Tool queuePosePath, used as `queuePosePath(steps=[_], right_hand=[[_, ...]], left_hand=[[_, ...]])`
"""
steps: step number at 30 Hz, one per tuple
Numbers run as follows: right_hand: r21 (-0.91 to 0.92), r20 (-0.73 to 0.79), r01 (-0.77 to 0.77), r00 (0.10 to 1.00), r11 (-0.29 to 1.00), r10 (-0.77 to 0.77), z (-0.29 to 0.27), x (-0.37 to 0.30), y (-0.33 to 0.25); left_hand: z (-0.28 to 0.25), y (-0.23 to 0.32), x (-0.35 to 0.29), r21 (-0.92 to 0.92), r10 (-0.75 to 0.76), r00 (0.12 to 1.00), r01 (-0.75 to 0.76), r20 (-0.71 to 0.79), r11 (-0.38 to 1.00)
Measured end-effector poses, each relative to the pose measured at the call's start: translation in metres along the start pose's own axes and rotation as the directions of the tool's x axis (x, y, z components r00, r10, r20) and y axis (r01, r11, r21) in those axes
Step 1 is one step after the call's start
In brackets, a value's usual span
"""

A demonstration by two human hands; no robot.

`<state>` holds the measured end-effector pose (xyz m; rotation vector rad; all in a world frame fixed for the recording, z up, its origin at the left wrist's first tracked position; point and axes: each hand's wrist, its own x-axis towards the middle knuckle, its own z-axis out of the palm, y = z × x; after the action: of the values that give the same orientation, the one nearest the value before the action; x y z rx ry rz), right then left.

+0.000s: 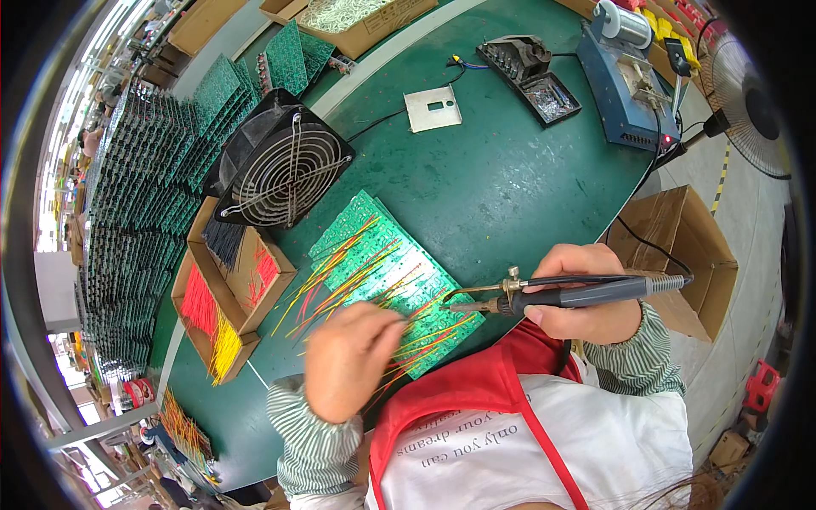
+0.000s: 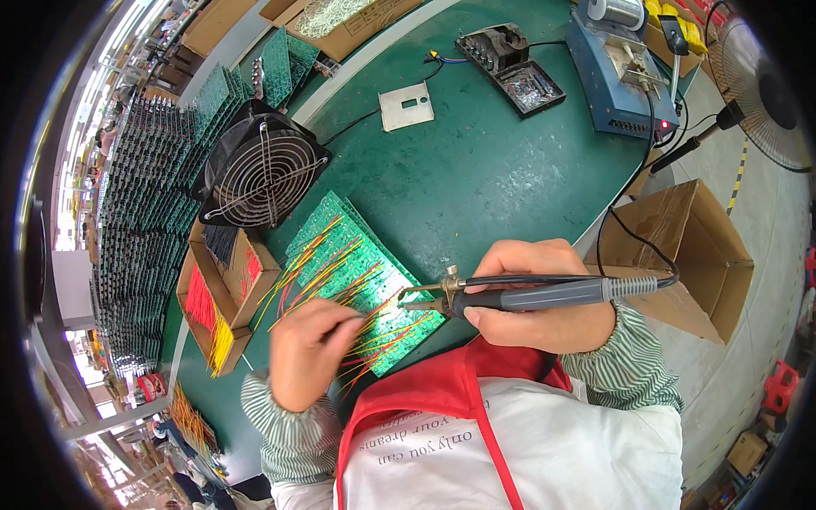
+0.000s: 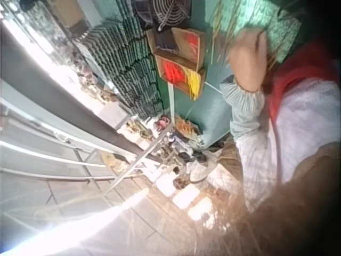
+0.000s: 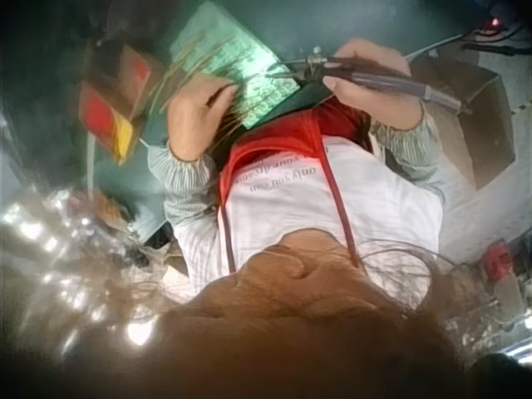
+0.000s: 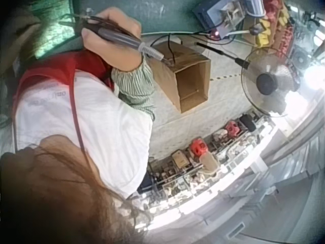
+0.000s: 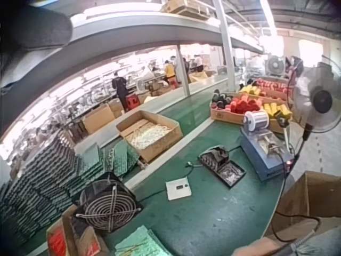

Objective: The person solders wires onto circuit boards using a soldering iron, sets completed boards aside, and retrieves additional wires and boards by hand to continue soldering.

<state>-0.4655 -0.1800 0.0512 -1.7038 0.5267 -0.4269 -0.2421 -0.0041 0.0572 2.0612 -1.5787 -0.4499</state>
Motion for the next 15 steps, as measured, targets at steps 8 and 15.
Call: queuePosePath(steps=[8, 15], right_hand=[[0.019, -0.014, -0.011, 1.000, 1.000, 0.011, -0.006, -0.006, 0.004], [0.052, -0.061, 0.017, 0.998, 0.998, -0.014, -0.009, -0.008, 0.005]], left_hand=[[-0.007, 0.014, -0.002, 0.116, -0.018, 0.991, 0.033, -0.132, 0.993], [0.026, 0.019, 0.015, -0.049, -0.031, 1.000, 0.030, -0.005, 0.998]])
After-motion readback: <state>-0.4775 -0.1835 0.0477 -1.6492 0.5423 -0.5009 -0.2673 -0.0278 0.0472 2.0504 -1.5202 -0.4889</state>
